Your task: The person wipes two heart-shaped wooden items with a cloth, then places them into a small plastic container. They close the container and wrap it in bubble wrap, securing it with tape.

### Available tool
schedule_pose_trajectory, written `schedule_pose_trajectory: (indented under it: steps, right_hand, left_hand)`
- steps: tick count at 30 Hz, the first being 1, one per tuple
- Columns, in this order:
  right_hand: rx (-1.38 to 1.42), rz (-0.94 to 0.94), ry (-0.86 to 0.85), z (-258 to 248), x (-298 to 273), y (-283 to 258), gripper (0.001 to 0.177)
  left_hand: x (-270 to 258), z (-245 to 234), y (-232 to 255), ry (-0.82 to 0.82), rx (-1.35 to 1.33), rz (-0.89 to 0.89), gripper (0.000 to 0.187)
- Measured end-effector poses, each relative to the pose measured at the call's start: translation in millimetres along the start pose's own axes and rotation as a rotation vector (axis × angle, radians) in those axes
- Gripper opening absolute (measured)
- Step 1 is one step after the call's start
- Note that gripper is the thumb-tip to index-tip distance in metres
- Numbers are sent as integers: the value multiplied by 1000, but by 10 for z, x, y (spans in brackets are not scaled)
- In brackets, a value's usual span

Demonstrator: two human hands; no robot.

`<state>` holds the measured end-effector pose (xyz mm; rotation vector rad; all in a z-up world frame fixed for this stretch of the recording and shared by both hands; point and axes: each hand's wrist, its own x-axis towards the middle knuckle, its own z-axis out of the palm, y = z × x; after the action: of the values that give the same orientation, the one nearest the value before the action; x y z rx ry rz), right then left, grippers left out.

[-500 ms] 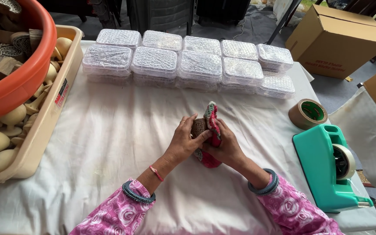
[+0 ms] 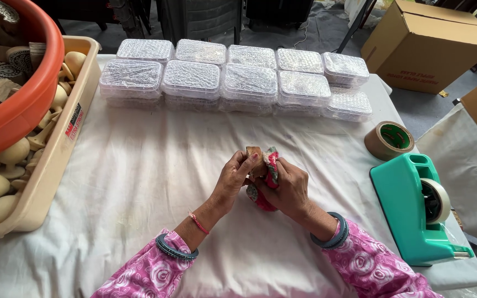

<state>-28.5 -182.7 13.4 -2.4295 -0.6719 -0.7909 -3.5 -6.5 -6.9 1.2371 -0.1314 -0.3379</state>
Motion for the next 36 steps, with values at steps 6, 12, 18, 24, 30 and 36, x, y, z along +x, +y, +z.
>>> schedule_pose_trajectory:
  steps: [6, 12, 18, 24, 30, 36]
  right_hand:
    - [-35, -87, 60, 48, -73, 63, 29]
    - [-59, -99, 116, -33, 108, -207, 60]
    - [205, 75, 76, -27, 57, -57, 40]
    - [428, 255, 65, 29, 41, 144, 11]
    - [458, 256, 235, -38, 81, 103, 15]
    - [244, 5, 161, 18, 13, 183, 25]
  left_hand:
    - [-58, 50, 163, 3, -196, -62, 55]
    - [18, 24, -44, 136, -156, -91, 70]
    - [-67, 106, 117, 70, -5, 46, 61]
    - [149, -136, -164, 41, -5, 98, 42]
    - [134, -161, -64, 186, -300, -24, 34]
    - [134, -157, -105, 245, -410, -111, 27]
